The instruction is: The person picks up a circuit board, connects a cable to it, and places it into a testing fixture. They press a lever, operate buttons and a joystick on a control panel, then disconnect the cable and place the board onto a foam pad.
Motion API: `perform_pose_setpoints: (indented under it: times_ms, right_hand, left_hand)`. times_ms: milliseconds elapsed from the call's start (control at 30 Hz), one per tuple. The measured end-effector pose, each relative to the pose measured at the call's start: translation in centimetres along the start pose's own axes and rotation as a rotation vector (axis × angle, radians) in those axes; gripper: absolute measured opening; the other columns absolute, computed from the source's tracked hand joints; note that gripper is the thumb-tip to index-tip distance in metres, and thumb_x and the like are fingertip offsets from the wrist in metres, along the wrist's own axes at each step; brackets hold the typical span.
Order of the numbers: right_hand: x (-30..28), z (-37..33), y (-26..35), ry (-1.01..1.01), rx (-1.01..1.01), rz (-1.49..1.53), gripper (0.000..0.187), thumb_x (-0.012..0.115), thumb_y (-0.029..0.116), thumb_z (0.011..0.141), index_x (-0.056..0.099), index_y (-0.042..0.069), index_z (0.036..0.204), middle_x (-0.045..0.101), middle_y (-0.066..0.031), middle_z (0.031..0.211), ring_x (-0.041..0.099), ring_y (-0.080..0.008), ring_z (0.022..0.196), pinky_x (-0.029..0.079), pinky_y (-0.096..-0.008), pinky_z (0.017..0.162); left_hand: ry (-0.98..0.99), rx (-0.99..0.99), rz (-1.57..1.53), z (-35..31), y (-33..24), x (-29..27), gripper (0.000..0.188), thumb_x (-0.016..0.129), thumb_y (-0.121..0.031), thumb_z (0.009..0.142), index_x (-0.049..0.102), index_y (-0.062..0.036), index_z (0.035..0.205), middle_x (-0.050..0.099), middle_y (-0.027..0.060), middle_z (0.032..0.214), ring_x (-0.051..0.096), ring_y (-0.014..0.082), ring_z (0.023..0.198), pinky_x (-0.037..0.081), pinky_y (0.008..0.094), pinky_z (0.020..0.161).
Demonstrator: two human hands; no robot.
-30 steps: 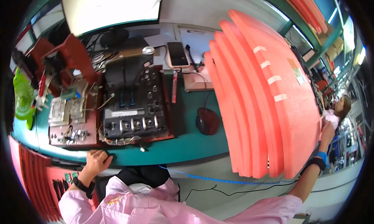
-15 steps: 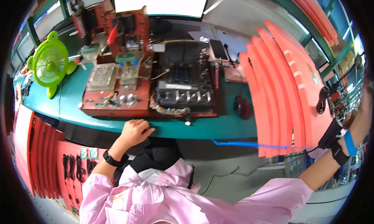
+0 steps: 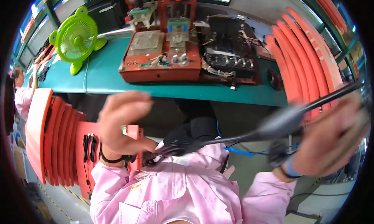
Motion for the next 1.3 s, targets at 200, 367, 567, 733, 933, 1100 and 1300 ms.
perform_pose_setpoints:
  times_ms: [200,367,567,733,933,1100,1300]
  right_hand:
    - [-1.4,-15.3,-8.0,0.171,0.869,0.219,0.043,0.048,0.023,0.087,0.035,-0.006,0.117,0.052,-0.0103,0.085,0.05,-0.0117,0.053,0.043,-0.0213,0.046]
    - [-4.1,-19.4,-10.2,0.204,1.142,0.141,0.048,0.049,0.021,0.086,0.032,-0.005,0.123,0.056,-0.0111,0.088,0.053,-0.0116,0.052,0.043,-0.0204,0.043]
    - [-5.9,-16.1,-14.0,0.318,1.018,0.034,0.042,0.05,0.015,0.086,0.036,-0.005,0.119,0.058,-0.0098,0.086,0.052,-0.0105,0.052,0.044,-0.0217,0.043]
    - [-6.3,-16.5,-23.5,0.866,0.584,-0.397,0.032,0.044,0.027,0.087,0.052,0.001,0.104,0.056,-0.0073,0.091,0.053,-0.0165,0.082,0.041,-0.0278,0.075]
    - [0.1,-21.9,-25.1,1.344,1.017,0.357,0.038,0.045,0.035,0.089,0.056,0.0,0.08,0.056,-0.003,0.065,0.052,-0.009,0.061,0.04,-0.0241,0.055]
    - [2.7,-16.3,-25.8,1.228,0.949,0.262,0.042,0.045,0.034,0.089,0.05,0.001,0.064,0.051,-0.0027,0.056,0.051,-0.0107,0.053,0.04,-0.0256,0.05]
    - [4.7,-12.6,-28.5,1.084,0.952,0.26,0.04,0.041,0.031,0.091,0.047,0.001,0.065,0.048,-0.0019,0.056,0.049,-0.0096,0.05,0.04,-0.0239,0.047]
  left_hand:
    - [-0.033,0.071,0.131,-5.6,-3.4,3.6,0.037,0.069,-0.026,0.065,0.057,-0.0029,0.091,0.053,0.0184,0.102,0.057,0.0283,0.08,0.048,0.0352,0.066]
    - [-0.284,-0.044,0.246,-9.2,-3.7,3.2,0.031,0.067,-0.016,0.063,0.055,-0.0006,0.088,0.056,0.012,0.09,0.057,0.0213,0.065,0.048,0.0266,0.055]
    - [-0.142,0.092,0.265,-5.6,-2.9,2.9,0.03,0.067,-0.003,0.064,0.054,0.002,0.091,0.057,0.0114,0.082,0.056,0.0181,0.06,0.046,0.0239,0.05]
    - [-0.088,-0.489,-0.296,0.6,3.1,0.9,0.033,0.053,0.008,0.077,0.05,0.0027,0.11,0.058,0.0089,0.085,0.056,0.0116,0.068,0.045,0.0202,0.053]
    - [0.074,-1.019,-0.135,0.7,12.5,-1.2,0.037,0.053,0.005,0.074,0.048,-0.0034,0.11,0.055,0.0017,0.087,0.05,0.0041,0.058,0.039,0.0186,0.044]
    - [0.058,-1.072,-0.135,0.2,20.3,-5.9,0.028,0.054,0.003,0.075,0.049,-0.0018,0.103,0.054,0.0028,0.083,0.05,0.0052,0.057,0.038,0.0182,0.043]
    - [-0.03,-0.954,-0.238,3.8,28.8,-4.4,0.018,0.057,-0.002,0.075,0.053,0.0021,0.093,0.054,0.0026,0.075,0.048,0.0054,0.054,0.038,0.0189,0.044]
Point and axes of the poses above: each hand's wrist, its own z-axis towards the middle knuckle, its own x-axis out of the palm, y = z × x, the point moved 5 cm from there along z, towards the middle knuckle
